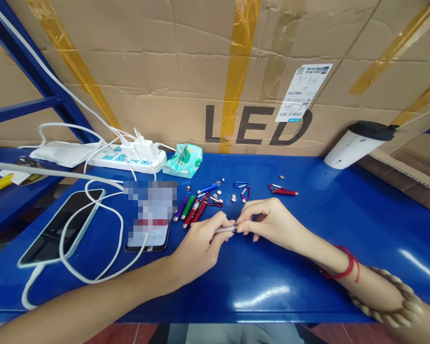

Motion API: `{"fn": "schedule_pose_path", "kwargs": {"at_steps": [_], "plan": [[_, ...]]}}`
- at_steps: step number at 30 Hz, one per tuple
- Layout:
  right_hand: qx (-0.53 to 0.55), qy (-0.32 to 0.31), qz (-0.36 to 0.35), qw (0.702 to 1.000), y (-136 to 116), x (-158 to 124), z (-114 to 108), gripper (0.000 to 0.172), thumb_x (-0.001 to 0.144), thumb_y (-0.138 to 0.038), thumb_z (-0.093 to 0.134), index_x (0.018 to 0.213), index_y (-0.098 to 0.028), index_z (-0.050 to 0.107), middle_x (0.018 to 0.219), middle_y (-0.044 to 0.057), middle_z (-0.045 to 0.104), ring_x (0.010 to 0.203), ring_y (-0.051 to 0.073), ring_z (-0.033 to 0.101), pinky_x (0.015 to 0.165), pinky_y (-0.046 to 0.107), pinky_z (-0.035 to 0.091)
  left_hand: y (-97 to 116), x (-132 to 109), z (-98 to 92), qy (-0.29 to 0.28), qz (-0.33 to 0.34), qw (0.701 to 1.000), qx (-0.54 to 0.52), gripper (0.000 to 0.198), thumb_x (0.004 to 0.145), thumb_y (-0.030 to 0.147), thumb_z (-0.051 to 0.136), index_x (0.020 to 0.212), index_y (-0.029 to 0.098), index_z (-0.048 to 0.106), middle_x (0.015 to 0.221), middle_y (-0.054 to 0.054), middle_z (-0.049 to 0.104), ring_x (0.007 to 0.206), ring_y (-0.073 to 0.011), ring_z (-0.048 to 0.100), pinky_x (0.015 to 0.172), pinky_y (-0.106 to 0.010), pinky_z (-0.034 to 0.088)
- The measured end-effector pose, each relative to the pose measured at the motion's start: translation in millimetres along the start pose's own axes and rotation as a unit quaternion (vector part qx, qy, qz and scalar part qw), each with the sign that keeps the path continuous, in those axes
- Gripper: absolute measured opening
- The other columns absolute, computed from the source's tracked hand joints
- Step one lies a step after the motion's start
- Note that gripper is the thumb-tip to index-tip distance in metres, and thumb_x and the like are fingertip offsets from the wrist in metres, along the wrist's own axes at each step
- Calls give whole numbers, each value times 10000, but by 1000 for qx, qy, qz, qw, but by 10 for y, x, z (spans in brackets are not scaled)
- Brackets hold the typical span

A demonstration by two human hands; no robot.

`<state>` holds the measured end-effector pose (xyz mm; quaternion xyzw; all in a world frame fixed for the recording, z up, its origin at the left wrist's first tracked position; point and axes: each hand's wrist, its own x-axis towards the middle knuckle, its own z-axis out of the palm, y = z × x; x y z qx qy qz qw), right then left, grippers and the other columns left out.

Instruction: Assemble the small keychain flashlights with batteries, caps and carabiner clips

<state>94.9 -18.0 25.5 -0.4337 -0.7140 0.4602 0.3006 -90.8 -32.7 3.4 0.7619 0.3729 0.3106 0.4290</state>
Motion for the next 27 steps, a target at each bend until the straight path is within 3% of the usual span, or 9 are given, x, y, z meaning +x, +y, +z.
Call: {"fn": "schedule_pose_path", "kwargs": {"at_steps": [6, 12, 16, 21, 23, 27], "plan": [[-66, 29, -42, 996, -58, 10, -33, 302, 711, -429, 643, 712, -131, 697, 665, 33, 606, 494, 78, 551, 382, 157, 483, 7, 36, 8, 25, -54, 998, -34, 74, 836, 248, 453, 810, 185, 483, 703, 19, 603, 674, -101, 580, 591, -184, 415], [-90, 76, -36, 992, -84, 26, -111, 300, 721, -424, 635, 723, -128, 689, 707, 40, 619, 499, 80, 556, 405, 170, 471, 38, 54, -8, 28, -73, 996, -48, 131, 835, 269, 465, 929, 187, 507, 740, 7, 622, 733, -116, 587, 626, -202, 416], [-224, 139, -91, 960, -38, 55, -265, 254, 740, -408, 627, 717, -164, 691, 719, 33, 654, 576, 95, 575, 481, 180, 442, 50, 53, -15, 37, -70, 996, -35, 186, 866, 315, 411, 984, 193, 486, 726, 9, 613, 692, -113, 561, 585, -205, 386], [-391, 87, -61, 914, 76, 84, -379, 232, 741, -433, 622, 676, -221, 688, 751, 1, 675, 639, 117, 604, 519, 197, 405, 45, 57, 22, 29, -49, 997, -52, 175, 866, 313, 405, 973, 194, 476, 669, 28, 575, 616, -97, 524, 572, -202, 383], [-397, 77, -52, 913, 93, 94, -372, 212, 731, -434, 632, 717, -231, 691, 775, -3, 678, 647, 121, 612, 529, 199, 414, 37, 56, 38, 27, -45, 997, -65, 171, 863, 313, 407, 965, 193, 475, 658, 30, 561, 626, -99, 531, 602, -208, 398], [-364, 119, -71, 921, 75, 179, -287, 263, 789, -429, 568, 905, -219, 675, 879, 27, 660, 642, 109, 608, 557, 210, 455, 15, 44, 48, 26, -30, 996, -86, 167, 860, 314, 410, 958, 197, 478, 652, 34, 544, 633, -101, 534, 644, -218, 407]]}}
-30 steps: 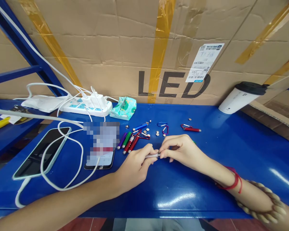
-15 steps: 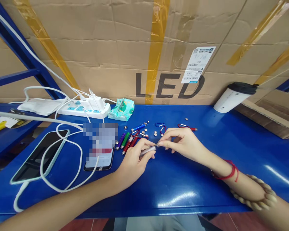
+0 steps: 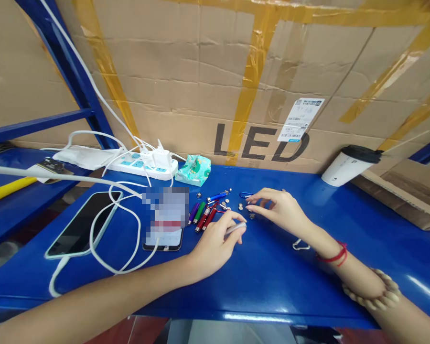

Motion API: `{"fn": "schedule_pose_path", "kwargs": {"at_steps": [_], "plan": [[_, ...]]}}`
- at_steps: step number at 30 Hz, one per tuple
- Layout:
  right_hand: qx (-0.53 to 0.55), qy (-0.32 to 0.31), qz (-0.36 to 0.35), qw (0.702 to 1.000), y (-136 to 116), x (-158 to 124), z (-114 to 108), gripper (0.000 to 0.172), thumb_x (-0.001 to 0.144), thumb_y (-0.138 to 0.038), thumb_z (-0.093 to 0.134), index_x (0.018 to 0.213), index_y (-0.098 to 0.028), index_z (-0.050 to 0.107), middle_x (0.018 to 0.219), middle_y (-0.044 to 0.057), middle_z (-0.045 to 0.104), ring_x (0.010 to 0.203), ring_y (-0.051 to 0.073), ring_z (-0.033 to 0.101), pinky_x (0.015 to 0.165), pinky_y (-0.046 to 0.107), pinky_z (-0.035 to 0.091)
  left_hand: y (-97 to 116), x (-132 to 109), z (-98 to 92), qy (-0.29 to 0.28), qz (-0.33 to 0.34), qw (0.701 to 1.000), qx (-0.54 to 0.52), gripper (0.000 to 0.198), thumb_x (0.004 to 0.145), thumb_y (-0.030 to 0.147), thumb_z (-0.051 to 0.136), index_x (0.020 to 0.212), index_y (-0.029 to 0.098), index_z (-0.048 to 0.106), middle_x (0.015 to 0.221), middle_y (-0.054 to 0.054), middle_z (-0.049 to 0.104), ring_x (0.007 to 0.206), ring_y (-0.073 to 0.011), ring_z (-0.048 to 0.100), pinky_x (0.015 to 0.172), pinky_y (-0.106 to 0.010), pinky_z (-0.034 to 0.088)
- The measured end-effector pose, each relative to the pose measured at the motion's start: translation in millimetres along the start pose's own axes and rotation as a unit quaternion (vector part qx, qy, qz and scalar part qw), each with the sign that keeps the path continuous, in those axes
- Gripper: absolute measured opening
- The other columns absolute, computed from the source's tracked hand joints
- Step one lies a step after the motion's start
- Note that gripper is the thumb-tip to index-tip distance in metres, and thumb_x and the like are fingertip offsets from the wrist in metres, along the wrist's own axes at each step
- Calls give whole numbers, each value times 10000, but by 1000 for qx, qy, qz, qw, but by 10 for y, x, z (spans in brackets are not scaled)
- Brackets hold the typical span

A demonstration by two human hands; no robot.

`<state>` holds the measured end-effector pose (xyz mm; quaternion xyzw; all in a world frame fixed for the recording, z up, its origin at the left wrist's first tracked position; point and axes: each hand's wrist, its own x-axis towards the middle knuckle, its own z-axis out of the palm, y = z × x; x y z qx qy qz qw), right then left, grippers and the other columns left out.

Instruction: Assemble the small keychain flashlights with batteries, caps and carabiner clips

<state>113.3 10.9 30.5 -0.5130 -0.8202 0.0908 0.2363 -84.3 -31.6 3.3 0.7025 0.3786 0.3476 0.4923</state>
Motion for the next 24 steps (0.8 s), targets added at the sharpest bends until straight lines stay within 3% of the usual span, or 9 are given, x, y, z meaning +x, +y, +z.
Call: {"fn": "schedule_pose_path", "kwargs": {"at_steps": [6, 10, 19, 24], "plan": [[-57, -12, -108, 992, -48, 368, 238, 291, 872, -285, 460, 1117, -209, 599, 1054, 65, 599, 907, 165, 593, 771, 295, 486, 0, -16, -31, -2, 34, 999, -14, 172, 860, 304, 410, 968, 191, 480, 656, 31, 538, 626, -99, 522, 652, -222, 400], [-66, -32, -142, 987, -8, 577, 357, 269, 869, -229, 465, 1068, -157, 630, 982, 87, 629, 902, 173, 589, 794, 303, 479, 5, -20, -49, 2, 35, 999, -14, 180, 865, 315, 401, 967, 188, 479, 651, 29, 537, 612, -99, 515, 641, -223, 393], [19, -33, -26, 999, -16, 404, 223, 146, 762, -249, 602, 810, -150, 697, 751, 51, 688, 648, 137, 631, 616, 236, 494, 30, -62, -59, 1, 48, 999, 16, 210, 895, 332, 338, 1019, 209, 453, 669, 37, 539, 616, -99, 492, 637, -230, 368], [154, -26, 39, 987, -111, 215, 98, 260, 735, -355, 619, 866, -143, 694, 786, 58, 700, 690, 152, 641, 646, 257, 512, 20, -34, -60, 31, 33, 999, 17, 208, 896, 329, 336, 1032, 211, 441, 653, 46, 504, 627, -100, 487, 640, -224, 367]]}}
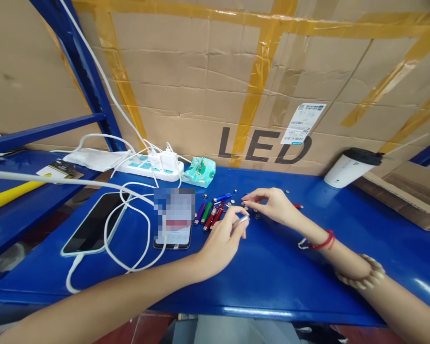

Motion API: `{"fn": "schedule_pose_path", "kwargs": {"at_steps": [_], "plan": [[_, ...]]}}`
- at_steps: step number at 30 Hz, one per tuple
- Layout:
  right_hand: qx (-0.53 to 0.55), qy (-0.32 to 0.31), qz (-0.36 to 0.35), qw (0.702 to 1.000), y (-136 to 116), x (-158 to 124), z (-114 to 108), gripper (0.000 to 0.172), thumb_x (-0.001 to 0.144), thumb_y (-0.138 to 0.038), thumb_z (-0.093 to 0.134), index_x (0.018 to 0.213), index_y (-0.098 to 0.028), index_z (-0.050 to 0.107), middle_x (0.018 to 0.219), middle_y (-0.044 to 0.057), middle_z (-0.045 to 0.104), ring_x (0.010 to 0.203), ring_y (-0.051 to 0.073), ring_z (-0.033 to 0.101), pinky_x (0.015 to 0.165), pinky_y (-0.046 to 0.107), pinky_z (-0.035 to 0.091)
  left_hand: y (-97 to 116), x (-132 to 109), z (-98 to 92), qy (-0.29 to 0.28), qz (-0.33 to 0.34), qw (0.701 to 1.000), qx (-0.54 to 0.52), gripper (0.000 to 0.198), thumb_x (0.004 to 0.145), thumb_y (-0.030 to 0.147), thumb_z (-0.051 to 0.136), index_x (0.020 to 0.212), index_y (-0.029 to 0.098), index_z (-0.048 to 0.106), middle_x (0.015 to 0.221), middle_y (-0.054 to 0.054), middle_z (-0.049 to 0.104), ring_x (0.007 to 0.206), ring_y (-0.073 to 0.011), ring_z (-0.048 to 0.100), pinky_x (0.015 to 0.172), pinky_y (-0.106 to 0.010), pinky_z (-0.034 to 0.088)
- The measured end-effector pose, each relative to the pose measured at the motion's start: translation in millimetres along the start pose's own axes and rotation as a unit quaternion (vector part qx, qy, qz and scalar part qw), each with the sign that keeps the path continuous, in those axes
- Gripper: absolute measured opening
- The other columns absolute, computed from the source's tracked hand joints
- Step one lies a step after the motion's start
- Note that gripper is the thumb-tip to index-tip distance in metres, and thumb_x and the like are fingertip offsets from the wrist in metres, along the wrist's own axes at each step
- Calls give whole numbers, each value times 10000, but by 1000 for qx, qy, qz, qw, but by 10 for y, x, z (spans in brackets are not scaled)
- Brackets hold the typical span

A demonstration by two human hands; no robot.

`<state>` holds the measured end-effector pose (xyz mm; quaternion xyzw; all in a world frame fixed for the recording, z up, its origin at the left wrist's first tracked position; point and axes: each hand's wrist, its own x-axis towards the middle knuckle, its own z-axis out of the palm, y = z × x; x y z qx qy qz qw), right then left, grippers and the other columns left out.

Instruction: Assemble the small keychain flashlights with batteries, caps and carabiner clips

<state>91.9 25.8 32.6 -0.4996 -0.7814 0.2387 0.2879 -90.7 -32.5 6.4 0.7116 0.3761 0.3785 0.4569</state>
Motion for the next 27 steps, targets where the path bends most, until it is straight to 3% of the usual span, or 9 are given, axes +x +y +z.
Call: {"fn": "schedule_pose_path", "kwargs": {"at_steps": [3, 7, 11, 17, 27], "plan": [[143, -29, 26, 989, -95, -106, -18, 362, 708, -417, 638, 929, -133, 675, 846, 69, 699, 722, 153, 646, 648, 255, 519, 4, 26, 8, 4, -22, 1000, 8, 204, 890, 327, 351, 987, 203, 480, 660, 41, 521, 633, -102, 492, 633, -221, 367], [233, -70, 34, 969, -197, -202, -25, 350, 672, -411, 674, 867, -122, 679, 793, 62, 697, 695, 146, 646, 659, 261, 524, 40, 45, 7, -1, -33, 999, 29, 267, 885, 307, 348, 718, 172, 507, 652, 23, 516, 623, -99, 475, 607, -211, 368], [205, -68, 29, 976, -242, -255, -82, 298, 667, -397, 681, 790, -126, 686, 739, 49, 689, 683, 145, 637, 654, 257, 517, 50, 49, -1, 3, -40, 999, 33, 250, 882, 302, 359, 761, 172, 536, 637, 24, 513, 615, -98, 473, 595, -204, 369], [132, -7, -12, 991, -303, -311, -166, 202, 706, -346, 655, 752, -152, 690, 702, 28, 679, 627, 121, 607, 615, 228, 496, 40, 44, 8, -1, -19, 999, 41, 230, 884, 299, 370, 873, 174, 563, 660, 20, 527, 640, -99, 493, 624, -199, 380], [130, -110, 3, 985, -261, -347, -185, 202, 699, -352, 669, 705, -150, 674, 662, 9, 675, 606, 108, 613, 569, 189, 485, 61, -5, 8, -33, 19, 994, 103, 233, 879, 259, 373, 855, 172, 588, 607, 34, 498, 544, -77, 450, 564, -189, 357]]}}
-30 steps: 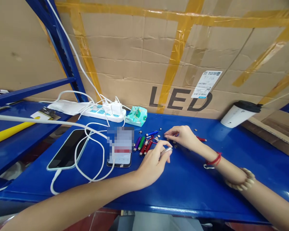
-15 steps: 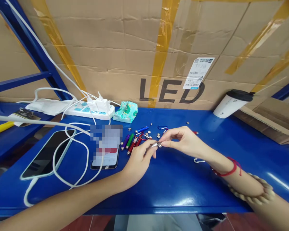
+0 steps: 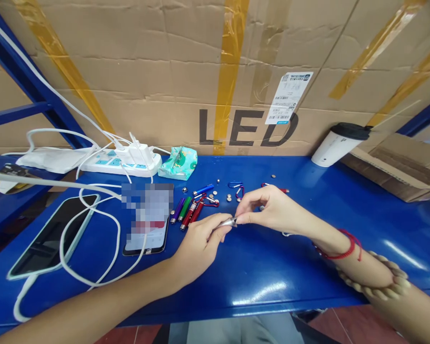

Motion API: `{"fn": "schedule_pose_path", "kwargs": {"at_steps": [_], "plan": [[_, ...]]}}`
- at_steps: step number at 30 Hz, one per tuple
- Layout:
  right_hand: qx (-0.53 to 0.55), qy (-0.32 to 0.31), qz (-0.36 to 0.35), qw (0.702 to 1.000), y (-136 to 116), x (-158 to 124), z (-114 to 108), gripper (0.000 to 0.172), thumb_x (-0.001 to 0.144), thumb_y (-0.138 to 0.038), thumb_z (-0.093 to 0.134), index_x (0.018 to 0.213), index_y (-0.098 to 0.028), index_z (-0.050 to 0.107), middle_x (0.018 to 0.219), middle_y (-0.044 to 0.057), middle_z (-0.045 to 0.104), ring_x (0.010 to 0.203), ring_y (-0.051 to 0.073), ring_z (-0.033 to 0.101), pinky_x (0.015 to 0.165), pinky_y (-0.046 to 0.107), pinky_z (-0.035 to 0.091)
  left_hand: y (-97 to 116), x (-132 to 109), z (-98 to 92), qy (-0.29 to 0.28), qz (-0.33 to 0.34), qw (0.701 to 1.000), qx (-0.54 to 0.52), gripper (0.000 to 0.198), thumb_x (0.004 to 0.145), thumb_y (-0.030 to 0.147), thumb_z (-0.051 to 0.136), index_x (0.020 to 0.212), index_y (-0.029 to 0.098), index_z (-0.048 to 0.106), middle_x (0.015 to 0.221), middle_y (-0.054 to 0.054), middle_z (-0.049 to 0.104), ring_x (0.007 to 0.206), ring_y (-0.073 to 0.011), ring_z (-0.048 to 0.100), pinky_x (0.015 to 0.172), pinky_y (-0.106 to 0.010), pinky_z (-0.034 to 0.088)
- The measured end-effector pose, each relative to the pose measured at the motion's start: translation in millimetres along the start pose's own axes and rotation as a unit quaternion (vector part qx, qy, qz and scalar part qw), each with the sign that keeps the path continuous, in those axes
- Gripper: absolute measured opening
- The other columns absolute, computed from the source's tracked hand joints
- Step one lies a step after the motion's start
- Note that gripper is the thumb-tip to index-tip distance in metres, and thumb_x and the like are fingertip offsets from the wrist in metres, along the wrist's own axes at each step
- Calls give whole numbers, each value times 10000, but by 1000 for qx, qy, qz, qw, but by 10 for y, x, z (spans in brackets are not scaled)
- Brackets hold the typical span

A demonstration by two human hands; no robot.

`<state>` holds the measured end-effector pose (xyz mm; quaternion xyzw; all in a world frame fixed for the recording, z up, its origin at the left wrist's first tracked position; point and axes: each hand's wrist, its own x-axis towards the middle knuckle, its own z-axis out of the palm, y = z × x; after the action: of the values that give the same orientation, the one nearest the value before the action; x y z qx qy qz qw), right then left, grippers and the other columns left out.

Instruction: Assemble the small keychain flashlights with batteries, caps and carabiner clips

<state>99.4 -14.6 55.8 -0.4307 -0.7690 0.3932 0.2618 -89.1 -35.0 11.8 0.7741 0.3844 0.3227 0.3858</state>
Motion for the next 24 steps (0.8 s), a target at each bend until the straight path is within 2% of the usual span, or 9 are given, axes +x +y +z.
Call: {"fn": "schedule_pose_path", "kwargs": {"at_steps": [3, 9, 17, 24], "plan": [[-28, -22, -19, 999, 4, -28, -16, 209, 727, -351, 647, 714, -144, 669, 681, 19, 675, 621, 108, 615, 587, 192, 482, -14, -1, 18, -12, 10, 1000, 23, 233, 873, 245, 379, 840, 167, 596, 585, 34, 495, 520, -75, 441, 545, -191, 349], [-57, -7, -39, 998, 19, -7, 52, 233, 748, -351, 626, 677, -134, 673, 674, 36, 661, 616, 111, 606, 598, 205, 473, -39, 8, 46, -5, 23, 998, 56, 231, 872, 210, 383, 790, 150, 591, 603, 27, 514, 507, -67, 429, 535, -180, 352], [7, -18, 62, 998, 205, -5, 182, 274, 672, -391, 682, 675, -117, 663, 542, 22, 618, 489, 93, 555, 469, 179, 427, -87, -7, 51, 15, 68, 991, 110, 232, 857, 141, 393, 775, 147, 610, 622, 11, 539, 559, -83, 486, 546, -185, 359], [99, -59, 127, 985, 207, 3, 118, 272, 613, -368, 727, 678, -110, 673, 555, 22, 622, 488, 90, 569, 463, 166, 448, -106, 14, 58, 7, 47, 995, 89, 243, 864, 188, 411, 807, 167, 647, 655, -1, 580, 595, -95, 525, 574, -193, 382]]}}
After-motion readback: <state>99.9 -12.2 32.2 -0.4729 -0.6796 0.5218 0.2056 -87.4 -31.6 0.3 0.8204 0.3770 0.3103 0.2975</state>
